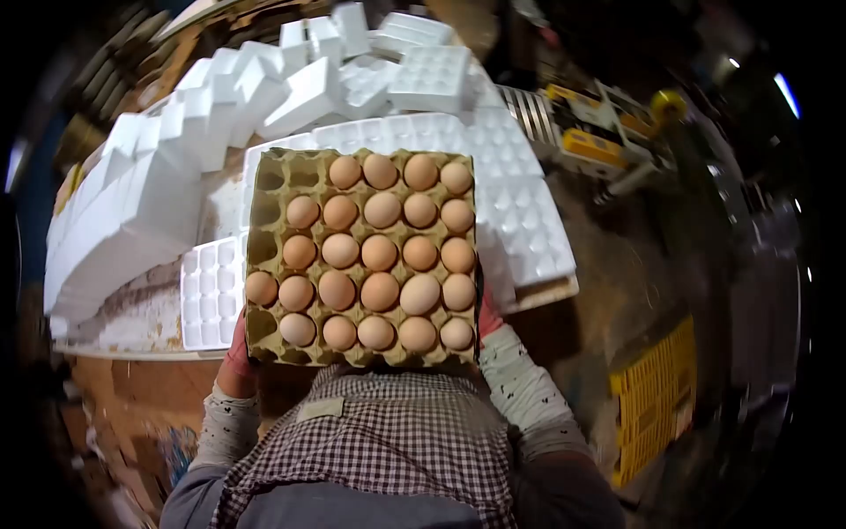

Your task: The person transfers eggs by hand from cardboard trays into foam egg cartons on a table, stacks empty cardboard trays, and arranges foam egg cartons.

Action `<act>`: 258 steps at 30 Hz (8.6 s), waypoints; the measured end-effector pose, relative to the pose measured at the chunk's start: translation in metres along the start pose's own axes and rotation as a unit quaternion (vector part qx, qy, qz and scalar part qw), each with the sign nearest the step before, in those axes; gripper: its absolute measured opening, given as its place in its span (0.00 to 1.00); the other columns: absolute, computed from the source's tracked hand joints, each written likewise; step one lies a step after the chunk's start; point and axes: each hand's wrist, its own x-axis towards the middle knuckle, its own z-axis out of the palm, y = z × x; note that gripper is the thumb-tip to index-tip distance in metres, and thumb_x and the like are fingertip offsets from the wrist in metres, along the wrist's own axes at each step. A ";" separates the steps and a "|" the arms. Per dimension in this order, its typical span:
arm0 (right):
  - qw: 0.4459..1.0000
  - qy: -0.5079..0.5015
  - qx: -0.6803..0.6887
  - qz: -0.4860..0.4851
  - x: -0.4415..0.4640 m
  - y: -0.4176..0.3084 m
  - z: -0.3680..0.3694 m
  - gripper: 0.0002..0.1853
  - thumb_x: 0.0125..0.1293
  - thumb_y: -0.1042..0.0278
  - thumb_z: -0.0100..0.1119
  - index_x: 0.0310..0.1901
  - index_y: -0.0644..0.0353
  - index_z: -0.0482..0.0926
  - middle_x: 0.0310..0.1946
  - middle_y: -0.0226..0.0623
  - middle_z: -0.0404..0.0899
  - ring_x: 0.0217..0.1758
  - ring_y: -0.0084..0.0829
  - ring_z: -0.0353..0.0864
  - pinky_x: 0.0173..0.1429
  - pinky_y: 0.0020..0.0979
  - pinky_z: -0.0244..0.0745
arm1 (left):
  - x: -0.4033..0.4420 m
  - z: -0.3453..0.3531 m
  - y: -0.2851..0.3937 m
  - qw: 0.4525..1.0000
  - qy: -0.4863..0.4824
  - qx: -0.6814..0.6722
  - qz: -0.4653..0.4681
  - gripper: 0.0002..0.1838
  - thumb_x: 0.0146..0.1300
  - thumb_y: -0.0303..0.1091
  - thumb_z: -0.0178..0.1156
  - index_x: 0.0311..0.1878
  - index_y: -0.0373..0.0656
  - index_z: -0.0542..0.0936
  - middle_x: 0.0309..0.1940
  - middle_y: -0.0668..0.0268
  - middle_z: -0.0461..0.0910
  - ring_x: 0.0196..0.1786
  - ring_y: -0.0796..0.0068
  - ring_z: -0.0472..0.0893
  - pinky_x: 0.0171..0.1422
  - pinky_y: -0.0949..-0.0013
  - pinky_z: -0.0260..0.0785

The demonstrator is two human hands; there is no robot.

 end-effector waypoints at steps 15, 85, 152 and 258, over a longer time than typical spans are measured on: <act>0.461 -0.254 -0.825 -0.207 0.034 -0.066 0.049 0.41 0.35 0.61 0.81 0.56 0.55 0.75 0.56 0.42 0.71 0.56 0.46 0.73 0.61 0.40 0.72 | -0.013 0.024 0.046 0.538 -0.003 0.816 0.211 0.37 0.38 0.36 0.77 0.58 0.46 0.77 0.57 0.56 0.73 0.56 0.55 0.75 0.61 0.56 0.66; 0.523 -0.271 -0.740 -0.325 0.082 -0.090 0.031 0.37 0.41 0.61 0.77 0.57 0.59 0.74 0.50 0.45 0.73 0.50 0.40 0.77 0.56 0.41 0.73 | 0.034 0.095 0.037 0.436 0.122 0.867 0.210 0.37 0.40 0.34 0.76 0.58 0.47 0.76 0.55 0.60 0.75 0.56 0.58 0.75 0.61 0.58 0.66; 0.433 -0.341 -0.782 -0.289 0.117 -0.077 0.070 0.40 0.41 0.54 0.77 0.56 0.60 0.71 0.43 0.43 0.72 0.46 0.41 0.76 0.50 0.36 0.71 | 0.078 0.202 -0.030 0.692 -0.320 0.597 0.250 0.21 0.56 0.41 0.60 0.53 0.46 0.74 0.36 0.64 0.77 0.43 0.68 0.79 0.50 0.66 0.72; 0.768 -0.030 -0.602 -0.216 0.142 -0.112 0.042 0.29 0.48 0.57 0.79 0.51 0.57 0.79 0.47 0.39 0.79 0.50 0.35 0.79 0.57 0.37 0.77 | 0.226 0.082 0.093 0.542 -0.018 0.812 0.214 0.33 0.41 0.23 0.72 0.57 0.47 0.78 0.56 0.58 0.73 0.52 0.58 0.80 0.58 0.64 0.73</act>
